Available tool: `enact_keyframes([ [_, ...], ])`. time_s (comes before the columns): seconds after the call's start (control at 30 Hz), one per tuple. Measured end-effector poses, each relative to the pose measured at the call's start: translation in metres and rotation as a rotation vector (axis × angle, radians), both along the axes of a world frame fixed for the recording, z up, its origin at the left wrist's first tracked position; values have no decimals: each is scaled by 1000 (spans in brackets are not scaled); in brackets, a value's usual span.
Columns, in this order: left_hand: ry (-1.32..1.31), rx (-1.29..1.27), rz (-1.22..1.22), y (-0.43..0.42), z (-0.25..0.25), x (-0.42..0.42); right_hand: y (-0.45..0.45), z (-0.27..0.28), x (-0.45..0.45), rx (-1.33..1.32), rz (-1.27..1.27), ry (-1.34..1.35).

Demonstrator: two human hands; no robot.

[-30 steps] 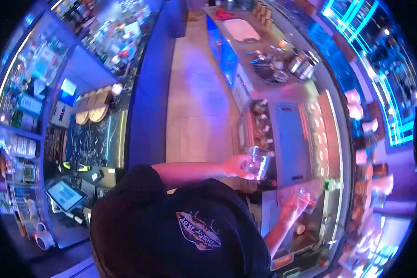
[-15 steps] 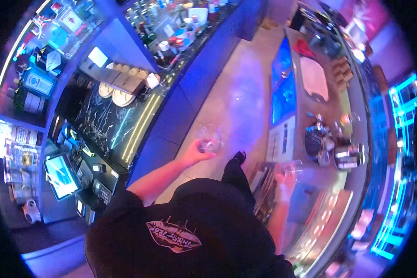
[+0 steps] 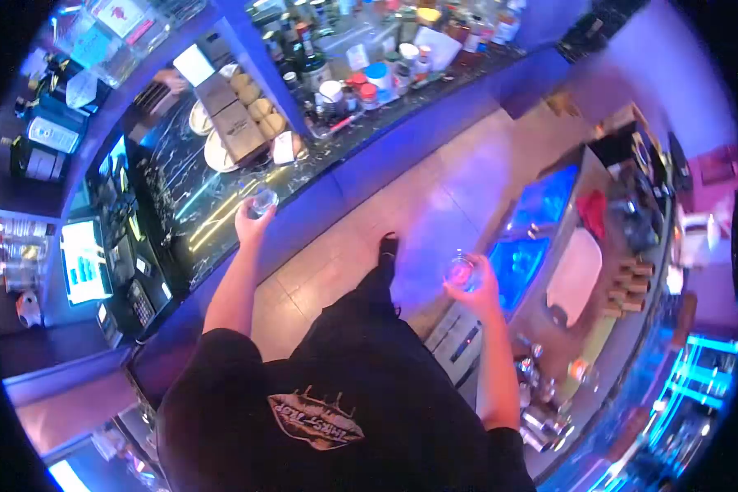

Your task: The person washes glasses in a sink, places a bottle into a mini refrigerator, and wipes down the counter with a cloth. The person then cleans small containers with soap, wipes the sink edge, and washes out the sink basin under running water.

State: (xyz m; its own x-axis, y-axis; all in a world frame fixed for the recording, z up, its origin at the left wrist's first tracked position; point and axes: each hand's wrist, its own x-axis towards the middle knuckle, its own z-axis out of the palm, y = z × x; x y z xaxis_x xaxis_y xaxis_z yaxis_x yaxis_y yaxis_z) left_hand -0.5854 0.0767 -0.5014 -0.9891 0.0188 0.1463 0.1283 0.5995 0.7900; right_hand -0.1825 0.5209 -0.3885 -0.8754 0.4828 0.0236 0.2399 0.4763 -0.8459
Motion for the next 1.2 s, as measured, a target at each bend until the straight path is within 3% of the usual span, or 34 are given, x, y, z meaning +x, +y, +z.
enact_keyframes([
  [0.13, 63, -5, 178, 2, -45, -24, 38, 5, -62, -230, -61, -23],
  [0.3, 86, -268, 441, 47, -26, -22, 108, -34, -101, -372, -79, -27],
  [0.37, -19, -285, 427, 63, -2, -19, 131, -38, -121, -393, -66, -33],
  [0.4, -22, -287, 436, 63, -14, -19, 139, -40, -131, -422, -75, -19],
  [0.47, 361, -457, 410, 57, -44, -22, 147, -45, -147, -488, -117, 17],
  [0.57, 1, -515, 747, 98, -37, 22, 159, -49, -159, -397, -118, 9],
  [0.6, 0, -520, 732, 120, -40, 37, 164, -49, -160, -350, -117, 3],
  [0.67, -339, -482, 388, 175, -43, 58, 176, -53, -155, -304, -136, -8],
  [0.7, -425, -517, 2, 193, -69, 65, 181, -57, -149, -294, -150, -23],
  [0.73, -469, -401, -437, 246, -15, 40, 186, -62, -142, -282, -158, -37],
  [0.8, -356, -302, -683, 322, -120, 31, 202, -67, -138, -252, -155, -54],
  [0.83, -603, -507, -697, 391, -72, 3, 210, -66, -138, -250, -150, -54],
  [0.9, -535, -540, -605, 470, -46, -40, 228, -58, -138, -317, -213, -92],
  [0.93, -543, -622, -483, 502, -47, -58, 239, -54, -139, -348, -240, -112],
  [0.97, -508, -693, -480, 521, -85, -74, 254, -51, -141, -377, -261, -136],
  [1.17, -365, -677, -295, 570, -97, -67, 349, -66, -149, -550, -188, -147],
  [1.2, -390, -670, -256, 572, -95, -61, 363, -68, -149, -478, -148, -165],
])
